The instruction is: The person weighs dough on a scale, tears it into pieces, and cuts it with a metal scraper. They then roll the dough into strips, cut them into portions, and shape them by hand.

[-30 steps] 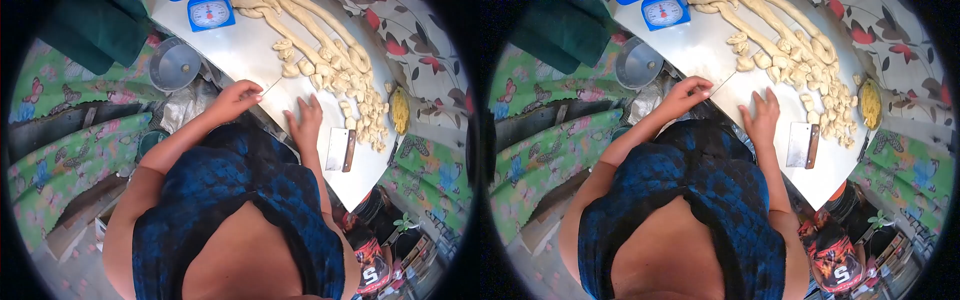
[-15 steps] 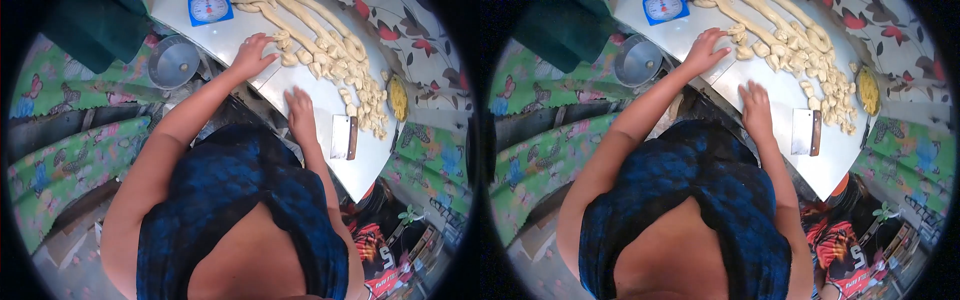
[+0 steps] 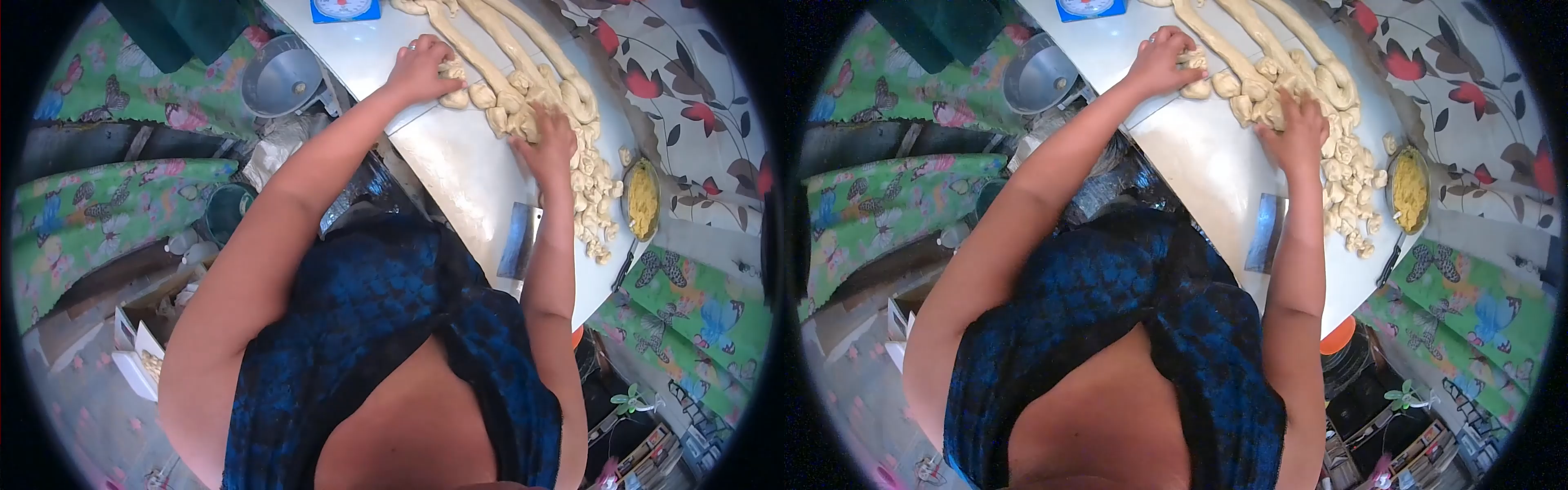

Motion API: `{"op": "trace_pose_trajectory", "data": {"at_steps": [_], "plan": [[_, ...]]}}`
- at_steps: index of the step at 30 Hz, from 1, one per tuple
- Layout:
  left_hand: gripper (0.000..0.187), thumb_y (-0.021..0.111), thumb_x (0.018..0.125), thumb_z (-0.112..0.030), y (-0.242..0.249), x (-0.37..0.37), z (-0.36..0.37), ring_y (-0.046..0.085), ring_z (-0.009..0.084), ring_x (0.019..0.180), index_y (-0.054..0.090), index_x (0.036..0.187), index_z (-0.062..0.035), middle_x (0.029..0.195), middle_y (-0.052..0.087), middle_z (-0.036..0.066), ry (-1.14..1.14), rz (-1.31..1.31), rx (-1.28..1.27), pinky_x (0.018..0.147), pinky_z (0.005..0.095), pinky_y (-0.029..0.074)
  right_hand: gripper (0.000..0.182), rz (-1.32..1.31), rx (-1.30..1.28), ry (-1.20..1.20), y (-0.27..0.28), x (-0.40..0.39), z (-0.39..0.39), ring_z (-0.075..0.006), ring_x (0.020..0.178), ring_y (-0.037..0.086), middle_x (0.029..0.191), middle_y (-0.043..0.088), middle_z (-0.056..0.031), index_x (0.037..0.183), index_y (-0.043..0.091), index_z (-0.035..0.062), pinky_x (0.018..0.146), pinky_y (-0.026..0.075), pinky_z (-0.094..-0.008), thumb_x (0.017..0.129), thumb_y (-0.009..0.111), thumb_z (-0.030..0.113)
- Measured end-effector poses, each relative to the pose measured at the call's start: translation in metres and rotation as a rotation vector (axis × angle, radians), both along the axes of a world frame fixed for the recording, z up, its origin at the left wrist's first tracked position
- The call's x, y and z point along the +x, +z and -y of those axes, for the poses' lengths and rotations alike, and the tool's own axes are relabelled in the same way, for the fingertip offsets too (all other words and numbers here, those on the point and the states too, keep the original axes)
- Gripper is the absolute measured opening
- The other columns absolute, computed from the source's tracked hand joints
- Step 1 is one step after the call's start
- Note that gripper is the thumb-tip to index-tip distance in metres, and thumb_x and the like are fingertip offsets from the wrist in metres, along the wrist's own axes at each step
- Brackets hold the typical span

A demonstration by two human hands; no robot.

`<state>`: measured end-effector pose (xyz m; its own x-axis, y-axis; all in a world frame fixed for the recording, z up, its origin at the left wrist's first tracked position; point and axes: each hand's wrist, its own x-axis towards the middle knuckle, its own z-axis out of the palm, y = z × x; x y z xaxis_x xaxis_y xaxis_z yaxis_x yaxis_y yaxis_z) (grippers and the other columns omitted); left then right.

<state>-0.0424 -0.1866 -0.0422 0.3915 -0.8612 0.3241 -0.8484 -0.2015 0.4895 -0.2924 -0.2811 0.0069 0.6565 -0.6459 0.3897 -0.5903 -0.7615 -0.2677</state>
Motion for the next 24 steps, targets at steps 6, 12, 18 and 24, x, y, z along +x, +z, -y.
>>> {"op": "trace_pose_trajectory", "data": {"at_steps": [6, 12, 18, 24], "plan": [[0.057, 0.075, 0.07, -0.037, 0.012, -0.03, -0.016, 0.054, 0.0327, 0.108, 0.056, 0.117, -0.0107, 0.121, 0.052, 0.014, -0.113, -0.297, -0.056, 0.098, 0.0412, 0.034, 0.027, -0.099, 0.096, 0.189, 0.0, -0.029, -0.011, -0.0342, 0.104, 0.049, 0.101, 0.052, -0.0114, 0.088, 0.058, 0.0085, 0.092, 0.04, -0.0406, 0.064, 0.064, 0.0], [0.053, 0.079, 0.065, -0.036, 0.015, -0.075, -0.03, 0.054, 0.034, 0.107, 0.062, 0.107, -0.0099, 0.126, 0.05, 0.015, -0.211, -0.008, -0.017, 0.095, 0.0386, 0.04, 0.027, 0.551, 0.55, -0.061, -0.011, -0.128, 0.013, -0.0199, 0.091, 0.054, 0.101, 0.053, -0.0076, 0.094, 0.051, 0.0071, 0.08, 0.047, -0.0302, 0.071, 0.059, -0.005], [0.035, 0.077, 0.07, -0.029, 0.026, -0.099, -0.026, 0.059, 0.0237, 0.095, 0.063, 0.094, -0.0071, 0.107, 0.061, 0.01, -0.251, -0.03, 0.14, 0.08, 0.0308, 0.046, 0.019, 1.078, 0.882, -0.251, 0.016, -0.206, 0.038, -0.0102, 0.065, 0.052, 0.087, 0.056, -0.0025, 0.11, 0.052, 0.0086, 0.054, 0.043, -0.0238, 0.093, 0.055, 0.017], [0.033, 0.073, 0.077, -0.031, 0.035, -0.141, -0.009, 0.056, 0.0207, 0.075, 0.057, 0.072, -0.0028, 0.08, 0.061, 0.009, -0.197, -0.844, 0.037, 0.068, 0.0305, 0.045, 0.035, 0.413, 0.619, -0.271, -0.002, -0.204, 0.033, -0.0204, 0.103, 0.051, 0.107, 0.055, -0.0075, 0.104, 0.058, 0.0058, 0.091, 0.04, -0.0367, 0.079, 0.073, 0.024]]}}
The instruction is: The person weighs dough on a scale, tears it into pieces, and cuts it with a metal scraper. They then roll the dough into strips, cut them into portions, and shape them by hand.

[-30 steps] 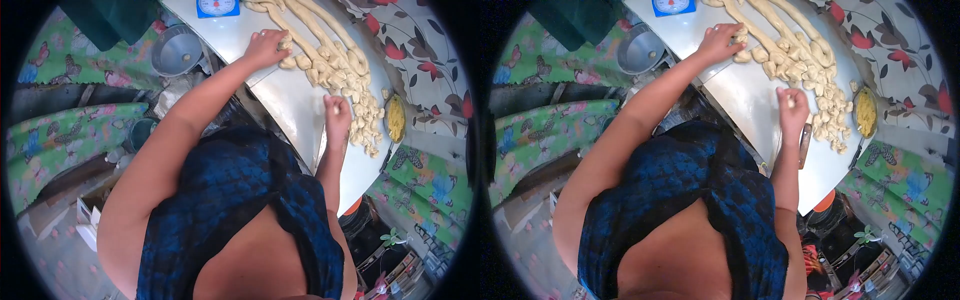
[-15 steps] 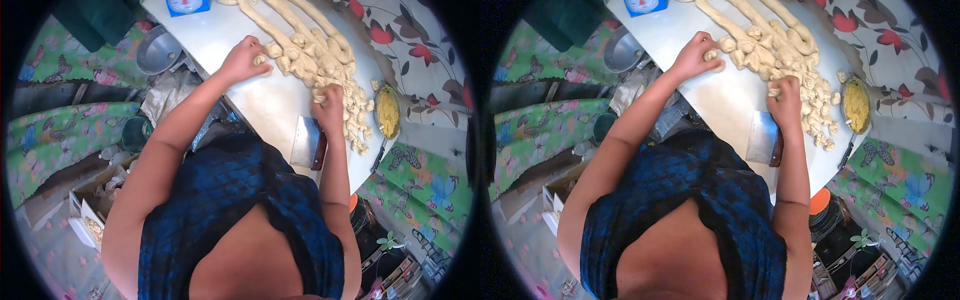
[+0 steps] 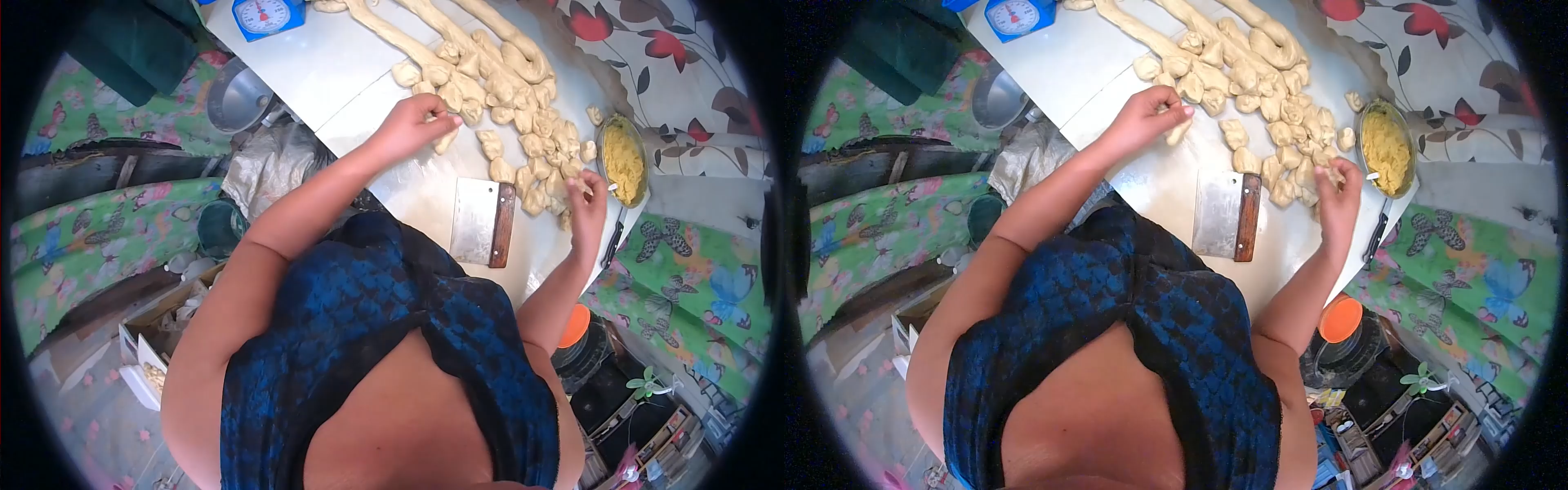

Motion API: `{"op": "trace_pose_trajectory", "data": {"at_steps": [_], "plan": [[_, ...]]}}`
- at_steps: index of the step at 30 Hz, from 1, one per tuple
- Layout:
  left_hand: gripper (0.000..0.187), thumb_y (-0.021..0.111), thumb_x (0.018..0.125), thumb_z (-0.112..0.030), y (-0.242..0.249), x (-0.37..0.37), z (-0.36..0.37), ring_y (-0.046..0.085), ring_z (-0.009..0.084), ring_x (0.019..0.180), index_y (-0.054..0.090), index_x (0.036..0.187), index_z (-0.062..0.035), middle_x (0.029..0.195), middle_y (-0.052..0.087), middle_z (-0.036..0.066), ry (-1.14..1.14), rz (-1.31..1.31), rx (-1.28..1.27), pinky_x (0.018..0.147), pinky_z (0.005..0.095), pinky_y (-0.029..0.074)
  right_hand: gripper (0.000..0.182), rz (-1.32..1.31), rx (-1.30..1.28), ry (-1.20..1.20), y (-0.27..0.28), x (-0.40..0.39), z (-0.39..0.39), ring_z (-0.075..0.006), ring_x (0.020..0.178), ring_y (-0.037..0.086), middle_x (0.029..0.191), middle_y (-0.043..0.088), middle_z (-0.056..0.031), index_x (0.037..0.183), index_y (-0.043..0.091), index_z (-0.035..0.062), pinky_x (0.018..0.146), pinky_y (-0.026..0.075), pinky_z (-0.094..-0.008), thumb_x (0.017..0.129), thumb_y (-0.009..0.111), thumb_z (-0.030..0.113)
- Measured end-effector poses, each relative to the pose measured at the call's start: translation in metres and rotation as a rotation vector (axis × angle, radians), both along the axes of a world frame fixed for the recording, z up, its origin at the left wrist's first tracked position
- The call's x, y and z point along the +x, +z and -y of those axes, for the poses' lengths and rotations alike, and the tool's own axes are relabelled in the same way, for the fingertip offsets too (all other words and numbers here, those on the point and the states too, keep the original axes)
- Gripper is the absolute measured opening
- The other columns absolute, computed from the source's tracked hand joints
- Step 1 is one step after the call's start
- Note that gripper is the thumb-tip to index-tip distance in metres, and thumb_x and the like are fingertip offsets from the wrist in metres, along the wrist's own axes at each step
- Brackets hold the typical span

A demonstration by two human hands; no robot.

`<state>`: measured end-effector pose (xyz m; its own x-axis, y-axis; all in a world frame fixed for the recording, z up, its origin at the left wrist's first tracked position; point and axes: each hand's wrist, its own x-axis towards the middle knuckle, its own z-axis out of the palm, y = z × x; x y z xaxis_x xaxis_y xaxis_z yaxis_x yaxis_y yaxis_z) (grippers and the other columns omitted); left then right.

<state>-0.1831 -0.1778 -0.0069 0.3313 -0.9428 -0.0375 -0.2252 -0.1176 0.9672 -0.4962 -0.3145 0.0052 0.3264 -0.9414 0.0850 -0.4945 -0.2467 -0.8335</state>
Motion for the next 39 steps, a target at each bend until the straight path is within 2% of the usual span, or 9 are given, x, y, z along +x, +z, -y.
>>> {"op": "trace_pose_trajectory", "data": {"at_steps": [3, 9, 13, 23, 25, 27, 31, 36, 39], "plan": [[0.036, 0.074, 0.076, -0.034, -0.002, 0.0, -0.001, 0.054, 0.0264, 0.099, 0.055, 0.074, -0.0038, 0.106, 0.059, 0.013, -0.079, 0.404, -0.123, 0.081, 0.0349, 0.043, 0.041, -0.437, -0.439, 0.08, -0.005, 0.019, -0.02, -0.0284, 0.106, 0.052, 0.112, 0.055, -0.0124, 0.106, 0.058, 0.0058, 0.091, 0.04, -0.0404, 0.075, 0.075, 0.025], [0.049, 0.071, 0.076, -0.041, -0.025, 0.02, 0.012, 0.031, 0.0349, 0.132, 0.059, 0.111, -0.0076, 0.135, 0.043, 0.02, 0.151, 0.786, -0.256, 0.104, 0.0508, 0.025, 0.043, -0.394, -0.311, 0.161, 0.022, 0.027, -0.018, -0.035, 0.113, 0.049, 0.114, 0.052, -0.0169, 0.11, 0.06, 0.0078, 0.096, 0.039, -0.0412, 0.072, 0.077, 0.018], [0.067, 0.065, 0.076, -0.052, -0.043, 0.036, 0.034, 0.036, 0.037, 0.128, 0.051, 0.129, -0.0121, 0.13, 0.048, 0.019, 0.252, 0.755, -0.13, 0.102, 0.049, 0.026, 0.056, -0.291, -0.443, 0.385, 0.014, 0.079, 0.002, -0.0385, 0.124, 0.039, 0.131, 0.041, -0.0215, 0.125, 0.054, 0.0113, 0.103, 0.033, -0.0462, 0.075, 0.076, 0.024], [0.055, 0.068, 0.068, -0.054, -0.058, 0.039, 0.038, 0.053, 0.0314, 0.105, 0.065, 0.102, -0.0104, 0.107, 0.058, 0.013, 0.325, 0.794, -0.281, 0.087, 0.043, 0.036, 0.067, -0.543, -0.703, 0.813, -0.025, 0.2, 0.043, -0.0397, 0.13, 0.035, 0.139, 0.039, -0.0238, 0.136, 0.044, 0.0143, 0.104, 0.032, -0.0468, 0.079, 0.07, 0.038], [0.055, 0.068, 0.068, -0.054, -0.06, 0.037, 0.041, 0.056, 0.0305, 0.103, 0.065, 0.102, -0.0109, 0.108, 0.059, 0.013, 0.389, 0.859, -0.393, 0.087, 0.0438, 0.036, 0.062, -0.73, -0.613, 0.673, -0.013, 0.203, 0.019, -0.0372, 0.125, 0.041, 0.134, 0.045, -0.0203, 0.134, 0.047, 0.014, 0.099, 0.037, -0.0466, 0.08, 0.068, 0.038], [0.051, 0.067, 0.068, -0.053, -0.053, 0.039, 0.04, 0.059, 0.0275, 0.097, 0.066, 0.099, -0.0125, 0.108, 0.059, 0.008, 0.098, 0.679, -0.237, 0.086, 0.0434, 0.037, 0.053, -0.731, -0.599, 0.658, -0.008, 0.198, 0.007, -0.0354, 0.116, 0.049, 0.122, 0.054, -0.0175, 0.127, 0.053, 0.0123, 0.092, 0.042, -0.0461, 0.079, 0.068, 0.029], [0.049, 0.068, 0.067, -0.05, -0.057, 0.036, 0.043, 0.06, 0.0239, 0.093, 0.064, 0.101, -0.0144, 0.104, 0.059, 0.006, 0.259, 0.722, -0.338, 0.084, 0.0427, 0.038, 0.049, -0.824, -0.56, 0.681, -0.024, 0.173, 0.009, -0.0359, 0.113, 0.05, 0.115, 0.058, -0.0151, 0.122, 0.055, 0.011, 0.088, 0.044, -0.0434, 0.076, 0.068, 0.022], [0.041, 0.063, 0.072, -0.045, -0.051, 0.038, 0.046, 0.061, 0.0222, 0.088, 0.061, 0.101, -0.0155, 0.093, 0.062, 0.005, 0.132, 0.682, -0.241, 0.081, 0.0427, 0.039, 0.048, -0.717, -0.836, 0.393, -0.018, 0.181, -0.014, -0.0295, 0.119, 0.048, 0.126, 0.053, -0.0099, 0.124, 0.055, 0.0175, 0.095, 0.035, -0.0522, 0.081, 0.064, 0.038], [0.04, 0.061, 0.075, -0.042, -0.047, 0.039, 0.046, 0.062, 0.0249, 0.081, 0.056, 0.104, -0.0148, 0.082, 0.063, 0.005, 0.103, 0.55, -0.211, 0.079, 0.0436, 0.04, 0.049, -0.773, -0.726, 0.525, -0.026, 0.188, 0.0, -0.0269, 0.124, 0.045, 0.131, 0.049, -0.0093, 0.126, 0.053, 0.0208, 0.098, 0.03, -0.0568, 0.083, 0.06, 0.044]]}}
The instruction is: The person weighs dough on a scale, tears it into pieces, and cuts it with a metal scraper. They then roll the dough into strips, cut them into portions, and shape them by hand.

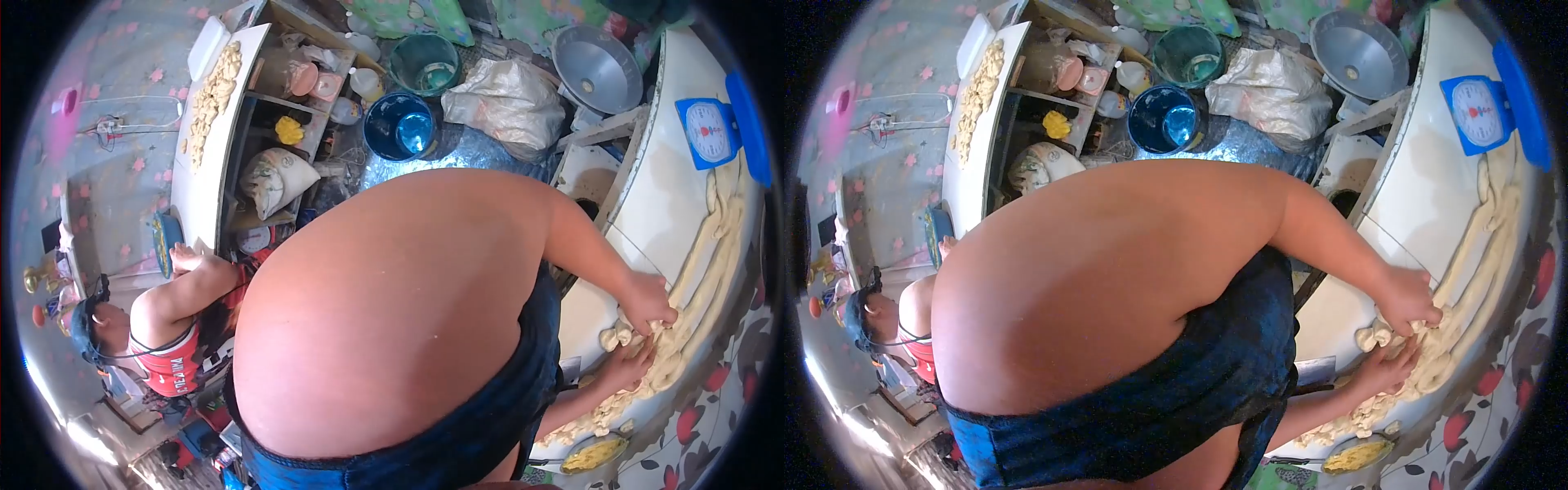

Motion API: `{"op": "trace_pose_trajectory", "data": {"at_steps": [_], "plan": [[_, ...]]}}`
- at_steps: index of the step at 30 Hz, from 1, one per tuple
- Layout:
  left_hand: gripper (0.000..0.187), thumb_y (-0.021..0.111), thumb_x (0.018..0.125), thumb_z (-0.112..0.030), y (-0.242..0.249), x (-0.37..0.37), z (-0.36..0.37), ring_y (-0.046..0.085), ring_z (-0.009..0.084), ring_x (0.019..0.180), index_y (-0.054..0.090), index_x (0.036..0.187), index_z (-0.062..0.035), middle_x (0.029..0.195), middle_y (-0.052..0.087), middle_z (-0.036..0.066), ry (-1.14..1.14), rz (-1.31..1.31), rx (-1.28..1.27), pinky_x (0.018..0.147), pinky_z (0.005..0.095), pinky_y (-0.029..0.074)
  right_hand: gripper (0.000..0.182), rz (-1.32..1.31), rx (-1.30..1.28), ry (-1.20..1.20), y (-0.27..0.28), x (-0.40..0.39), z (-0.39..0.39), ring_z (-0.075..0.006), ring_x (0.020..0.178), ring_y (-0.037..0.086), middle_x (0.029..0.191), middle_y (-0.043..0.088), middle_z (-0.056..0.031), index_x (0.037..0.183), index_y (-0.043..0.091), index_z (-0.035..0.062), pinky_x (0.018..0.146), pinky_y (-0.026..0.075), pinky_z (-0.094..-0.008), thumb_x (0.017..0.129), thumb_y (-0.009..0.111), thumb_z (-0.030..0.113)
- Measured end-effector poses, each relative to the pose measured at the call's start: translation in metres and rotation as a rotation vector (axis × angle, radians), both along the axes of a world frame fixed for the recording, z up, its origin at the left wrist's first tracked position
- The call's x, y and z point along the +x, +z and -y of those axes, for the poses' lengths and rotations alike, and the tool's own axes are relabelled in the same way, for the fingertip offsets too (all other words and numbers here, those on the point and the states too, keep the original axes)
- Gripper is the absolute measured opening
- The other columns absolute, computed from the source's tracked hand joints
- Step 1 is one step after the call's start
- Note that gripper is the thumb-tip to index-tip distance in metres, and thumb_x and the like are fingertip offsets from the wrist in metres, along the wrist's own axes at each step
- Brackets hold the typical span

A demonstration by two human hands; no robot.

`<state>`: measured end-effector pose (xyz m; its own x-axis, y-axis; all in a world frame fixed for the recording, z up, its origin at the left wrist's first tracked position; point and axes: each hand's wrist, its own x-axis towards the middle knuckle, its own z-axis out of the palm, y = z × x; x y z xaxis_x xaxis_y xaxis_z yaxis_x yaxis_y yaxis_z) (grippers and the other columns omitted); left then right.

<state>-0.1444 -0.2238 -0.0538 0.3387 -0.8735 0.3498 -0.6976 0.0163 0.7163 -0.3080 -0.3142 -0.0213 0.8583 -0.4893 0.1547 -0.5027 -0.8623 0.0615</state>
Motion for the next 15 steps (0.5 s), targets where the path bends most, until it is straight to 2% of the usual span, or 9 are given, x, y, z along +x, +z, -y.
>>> {"op": "trace_pose_trajectory", "data": {"at_steps": [2, 5, 7, 9, 10, 12, 13, 14, 15], "plan": [[0.04, 0.06, 0.077, -0.041, -0.001, 0.0, 0.003, 0.062, 0.0271, 0.078, 0.054, 0.107, -0.0145, 0.078, 0.063, 0.006, 0.019, -0.087, -0.013, 0.077, 0.0441, 0.042, 0.049, -0.015, 0.064, -0.033, 0.002, 0.004, 0.0, -0.0272, 0.124, 0.045, 0.131, 0.05, -0.0099, 0.126, 0.053, 0.0194, 0.098, 0.03, -0.0557, 0.083, 0.062, 0.042], [0.044, 0.06, 0.08, -0.041, -0.005, 0.004, 0.006, 0.062, 0.0338, 0.075, 0.049, 0.112, -0.0133, 0.078, 0.064, 0.01, 0.076, -0.268, -0.208, 0.075, 0.0461, 0.044, 0.045, -0.008, 0.163, -0.018, -0.001, -0.002, 0.009, -0.0284, 0.124, 0.046, 0.131, 0.05, -0.0105, 0.122, 0.054, 0.0154, 0.098, 0.03, -0.0547, 0.083, 0.063, 0.037], [0.047, 0.061, 0.082, -0.042, 0.006, 0.005, -0.001, 0.061, 0.0367, 0.084, 0.049, 0.114, -0.0104, 0.088, 0.064, 0.014, 0.086, -0.395, -0.168, 0.076, 0.046, 0.046, 0.041, 0.014, 0.187, 0.016, -0.002, -0.004, 0.012, -0.0291, 0.123, 0.047, 0.131, 0.05, -0.0105, 0.118, 0.055, 0.0128, 0.098, 0.03, -0.0549, 0.083, 0.063, 0.034], [0.05, 0.062, 0.081, -0.043, 0.01, 0.005, -0.005, 0.061, 0.0366, 0.087, 0.048, 0.116, -0.0099, 0.093, 0.063, 0.016, 0.075, -0.4, -0.189, 0.077, 0.0459, 0.046, 0.029, 0.142, 0.196, 0.204, 0.004, -0.011, 0.004, -0.0269, 0.114, 0.051, 0.119, 0.054, -0.0108, 0.107, 0.055, 0.0065, 0.095, 0.036, -0.0492, 0.082, 0.062, 0.019], [0.053, 0.063, 0.081, -0.044, 0.01, 0.005, -0.006, 0.06, 0.0365, 0.09, 0.047, 0.118, -0.0093, 0.099, 0.062, 0.017, 0.088, -0.4, -0.198, 0.078, 0.0459, 0.046, 0.029, 0.141, 0.185, 0.175, 0.004, -0.021, 0.004, -0.0269, 0.114, 0.051, 0.119, 0.054, -0.0108, 0.107, 0.055, 0.0065, 0.095, 0.036, -0.0492, 0.082, 0.062, 0.019], [0.055, 0.066, 0.078, -0.038, 0.012, 0.007, -0.009, 0.059, 0.036, 0.094, 0.046, 0.122, -0.0096, 0.106, 0.06, 0.019, 0.061, -0.364, -0.192, 0.079, 0.0445, 0.047, 0.025, 0.35, 0.731, -0.044, 0.001, -0.032, 0.005, -0.0227, 0.106, 0.051, 0.107, 0.053, -0.0101, 0.104, 0.052, 0.0031, 0.088, 0.043, -0.0395, 0.08, 0.058, 0.008], [0.055, 0.066, 0.077, -0.033, 0.014, 0.008, -0.01, 0.059, 0.0362, 0.094, 0.046, 0.122, -0.0096, 0.105, 0.06, 0.019, 0.05, -0.354, -0.178, 0.079, 0.0445, 0.047, 0.028, 0.442, 0.818, 0.021, 0.003, -0.04, 0.008, -0.0202, 0.098, 0.049, 0.101, 0.049, -0.01, 0.106, 0.05, 0.0009, 0.079, 0.046, -0.0313, 0.079, 0.056, 0.001], [0.055, 0.067, 0.075, -0.028, 0.016, 0.006, -0.009, 0.059, 0.0365, 0.093, 0.046, 0.123, -0.0097, 0.103, 0.06, 0.019, 0.036, -0.349, -0.168, 0.08, 0.0445, 0.046, 0.028, 0.436, 0.812, 0.019, 0.002, -0.042, 0.012, -0.0202, 0.098, 0.049, 0.101, 0.049, -0.01, 0.106, 0.05, 0.0009, 0.079, 0.046, -0.0313, 0.079, 0.056, 0.001], [0.055, 0.067, 0.074, -0.025, 0.017, 0.006, -0.01, 0.06, 0.0361, 0.092, 0.046, 0.124, -0.0096, 0.102, 0.061, 0.019, 0.046, -0.381, -0.133, 0.08, 0.0442, 0.046, 0.029, 0.69, 0.833, -0.034, 0.008, -0.042, 0.008, -0.0208, 0.096, 0.05, 0.101, 0.05, -0.0108, 0.109, 0.05, 0.0009, 0.077, 0.046, -0.0317, 0.081, 0.054, 0.002]]}}
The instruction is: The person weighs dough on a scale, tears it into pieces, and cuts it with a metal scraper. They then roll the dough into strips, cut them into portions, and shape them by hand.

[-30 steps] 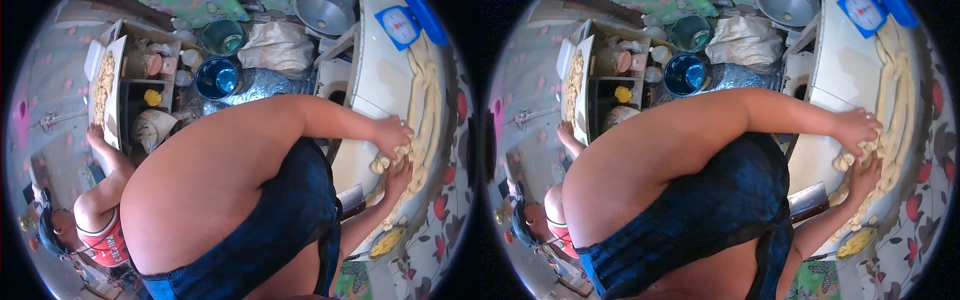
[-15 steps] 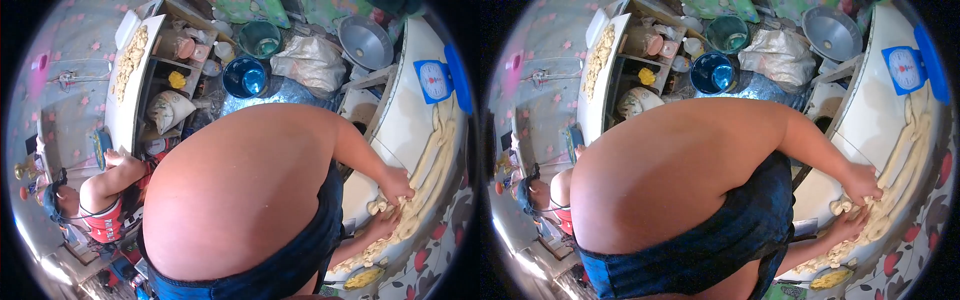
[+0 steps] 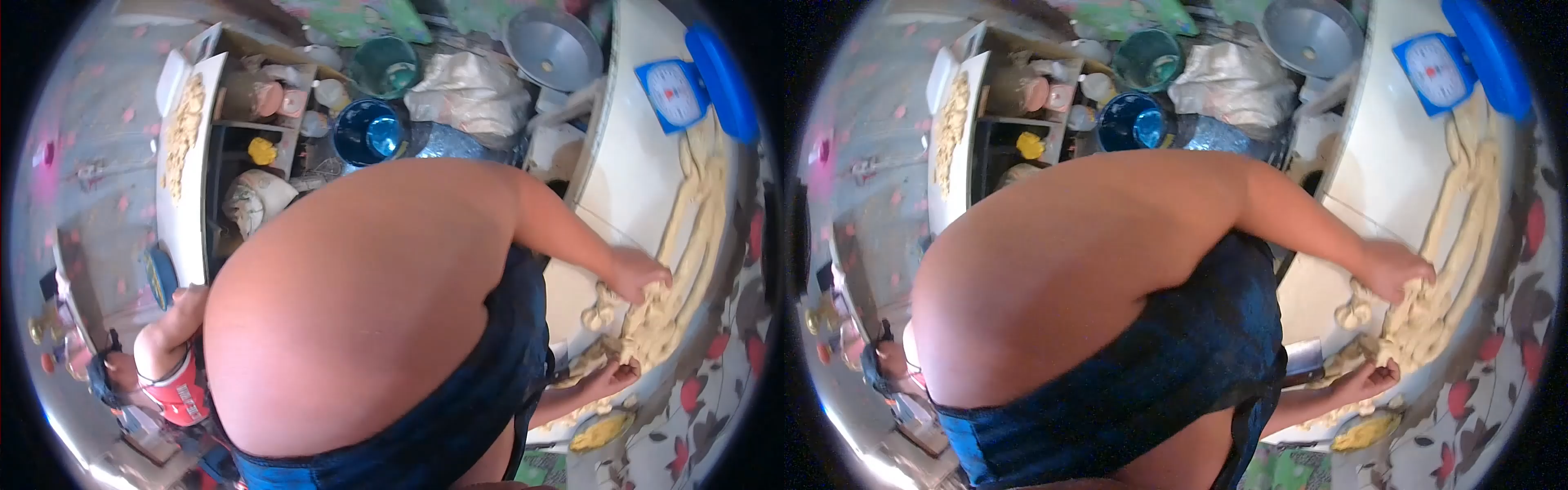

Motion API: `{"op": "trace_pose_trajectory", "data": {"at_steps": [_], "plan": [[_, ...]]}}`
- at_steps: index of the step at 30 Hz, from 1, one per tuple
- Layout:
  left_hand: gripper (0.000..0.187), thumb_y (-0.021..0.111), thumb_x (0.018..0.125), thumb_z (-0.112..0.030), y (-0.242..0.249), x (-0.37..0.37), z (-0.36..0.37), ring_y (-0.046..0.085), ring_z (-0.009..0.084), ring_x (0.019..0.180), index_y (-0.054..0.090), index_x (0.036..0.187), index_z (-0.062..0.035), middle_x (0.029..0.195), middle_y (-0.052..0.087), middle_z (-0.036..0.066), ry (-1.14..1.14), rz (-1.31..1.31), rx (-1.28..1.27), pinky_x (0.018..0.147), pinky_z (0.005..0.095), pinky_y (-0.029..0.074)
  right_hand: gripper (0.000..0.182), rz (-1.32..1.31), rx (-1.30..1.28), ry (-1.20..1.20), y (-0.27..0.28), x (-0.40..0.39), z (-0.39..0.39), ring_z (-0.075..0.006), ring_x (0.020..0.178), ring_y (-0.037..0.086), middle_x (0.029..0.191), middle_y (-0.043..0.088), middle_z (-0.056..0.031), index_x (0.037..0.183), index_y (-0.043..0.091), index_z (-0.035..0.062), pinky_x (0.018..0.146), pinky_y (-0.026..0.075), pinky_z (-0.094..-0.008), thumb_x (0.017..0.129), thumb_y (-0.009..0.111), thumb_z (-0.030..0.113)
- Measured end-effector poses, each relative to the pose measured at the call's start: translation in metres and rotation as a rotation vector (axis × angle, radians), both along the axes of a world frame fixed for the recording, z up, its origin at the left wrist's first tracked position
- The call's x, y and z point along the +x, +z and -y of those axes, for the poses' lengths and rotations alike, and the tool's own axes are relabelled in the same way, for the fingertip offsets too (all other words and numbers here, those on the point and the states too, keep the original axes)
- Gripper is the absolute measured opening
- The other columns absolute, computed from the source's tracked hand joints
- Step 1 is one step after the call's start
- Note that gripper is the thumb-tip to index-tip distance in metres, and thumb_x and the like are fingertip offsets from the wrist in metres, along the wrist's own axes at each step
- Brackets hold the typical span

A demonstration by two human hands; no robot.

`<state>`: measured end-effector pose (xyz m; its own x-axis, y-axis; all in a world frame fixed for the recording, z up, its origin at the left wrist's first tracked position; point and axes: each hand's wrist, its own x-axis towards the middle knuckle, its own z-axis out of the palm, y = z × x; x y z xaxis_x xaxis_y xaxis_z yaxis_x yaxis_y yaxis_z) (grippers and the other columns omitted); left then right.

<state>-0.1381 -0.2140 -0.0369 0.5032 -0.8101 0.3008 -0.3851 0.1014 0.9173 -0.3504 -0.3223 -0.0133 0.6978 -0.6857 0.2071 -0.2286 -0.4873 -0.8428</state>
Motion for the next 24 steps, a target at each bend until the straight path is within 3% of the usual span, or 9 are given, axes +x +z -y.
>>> {"op": "trace_pose_trajectory", "data": {"at_steps": [3, 5, 8, 10, 13, 15, 18, 21, 24], "plan": [[0.057, 0.065, 0.076, -0.02, 0.008, 0.001, -0.003, 0.06, 0.0349, 0.093, 0.045, 0.128, -0.0101, 0.101, 0.061, 0.019, -0.07, -0.202, 0.116, 0.081, 0.043, 0.046, 0.035, 0.118, 0.084, -0.301, 0.023, -0.022, -0.001, -0.0214, 0.089, 0.056, 0.105, 0.055, -0.0146, 0.123, 0.05, 0.0011, 0.075, 0.047, -0.0328, 0.092, 0.047, 0.015], [0.055, 0.062, 0.084, -0.022, -0.014, 0.0, 0.01, 0.058, 0.0345, 0.102, 0.041, 0.134, -0.0122, 0.112, 0.059, 0.021, -0.003, -0.102, 0.003, 0.089, 0.0408, 0.044, 0.033, -0.046, 0.1, -0.386, 0.032, -0.032, 0.004, -0.0198, 0.093, 0.057, 0.11, 0.061, -0.0103, 0.112, 0.061, -0.0002, 0.08, 0.047, -0.0312, 0.094, 0.052, 0.026], [0.05, 0.063, 0.087, -0.035, -0.002, 0.003, 0.002, 0.06, 0.0224, 0.086, 0.047, 0.129, -0.0132, 0.097, 0.063, 0.014, -0.02, -0.233, 0.114, 0.078, 0.0353, 0.048, 0.024, -0.405, -0.339, -0.29, 0.027, -0.043, 0.009, -0.0275, 0.107, 0.051, 0.109, 0.059, -0.0131, 0.107, 0.064, 0.0057, 0.096, 0.039, -0.0369, 0.085, 0.065, 0.015], [0.052, 0.065, 0.085, -0.04, -0.001, 0.004, -0.003, 0.057, 0.0183, 0.078, 0.05, 0.127, -0.0124, 0.09, 0.062, 0.009, 0.01, -0.123, 0.083, 0.074, 0.0333, 0.047, 0.039, -0.299, -0.45, -0.201, 0.019, -0.033, -0.007, -0.0332, 0.118, 0.044, 0.123, 0.049, -0.0198, 0.114, 0.061, 0.0056, 0.101, 0.034, -0.0414, 0.079, 0.072, 0.019], [0.054, 0.067, 0.082, -0.042, -0.004, 0.004, -0.007, 0.061, 0.0229, 0.093, 0.053, 0.125, -0.0125, 0.103, 0.063, 0.011, -0.105, -0.025, 0.076, 0.081, 0.032, 0.047, 0.058, -0.496, -0.38, -0.039, 0.013, -0.018, -0.029, -0.0372, 0.125, 0.039, 0.133, 0.046, -0.0199, 0.123, 0.057, 0.0077, 0.106, 0.028, -0.0458, 0.074, 0.075, 0.035], [0.062, 0.067, 0.075, -0.053, -0.01, 0.003, -0.009, 0.055, 0.0338, 0.106, 0.055, 0.124, -0.0182, 0.114, 0.059, 0.015, -0.185, 0.311, -0.046, 0.089, 0.0393, 0.043, 0.051, -0.691, -0.615, -0.051, 0.023, -0.009, -0.064, -0.0325, 0.125, 0.038, 0.122, 0.054, -0.0147, 0.113, 0.062, 0.0129, 0.103, 0.027, -0.0479, 0.071, 0.074, 0.04], [0.058, 0.072, 0.073, -0.042, 0.013, -0.011, -0.04, 0.043, 0.0304, 0.124, 0.055, 0.124, -0.0198, 0.135, 0.046, 0.01, -0.297, 0.731, 0.21, 0.1, 0.0406, 0.036, 0.045, -0.653, -0.42, -0.011, 0.032, -0.024, -0.068, -0.0308, 0.119, 0.042, 0.118, 0.052, -0.0117, 0.104, 0.064, 0.0113, 0.098, 0.03, -0.0476, 0.069, 0.075, 0.038], [0.062, 0.075, 0.069, -0.042, 0.025, -0.019, -0.062, 0.039, 0.0312, 0.127, 0.056, 0.124, -0.0213, 0.14, 0.039, 0.01, -0.356, 0.785, 0.287, 0.102, 0.044, 0.034, 0.04, -0.705, -0.308, -0.029, 0.034, -0.04, -0.063, -0.0294, 0.112, 0.044, 0.117, 0.05, -0.0101, 0.101, 0.062, 0.011, 0.094, 0.03, -0.0468, 0.071, 0.073, 0.035], [0.065, 0.078, 0.064, -0.04, 0.019, -0.018, -0.067, 0.044, 0.0333, 0.121, 0.058, 0.121, -0.0185, 0.138, 0.039, 0.013, -0.303, 0.751, 0.316, 0.095, 0.0455, 0.038, 0.048, -0.541, -0.442, -0.327, 0.019, -0.05, -0.041, -0.0317, 0.115, 0.044, 0.121, 0.049, -0.0137, 0.117, 0.058, 0.0116, 0.099, 0.026, -0.0467, 0.078, 0.068, 0.037]]}}
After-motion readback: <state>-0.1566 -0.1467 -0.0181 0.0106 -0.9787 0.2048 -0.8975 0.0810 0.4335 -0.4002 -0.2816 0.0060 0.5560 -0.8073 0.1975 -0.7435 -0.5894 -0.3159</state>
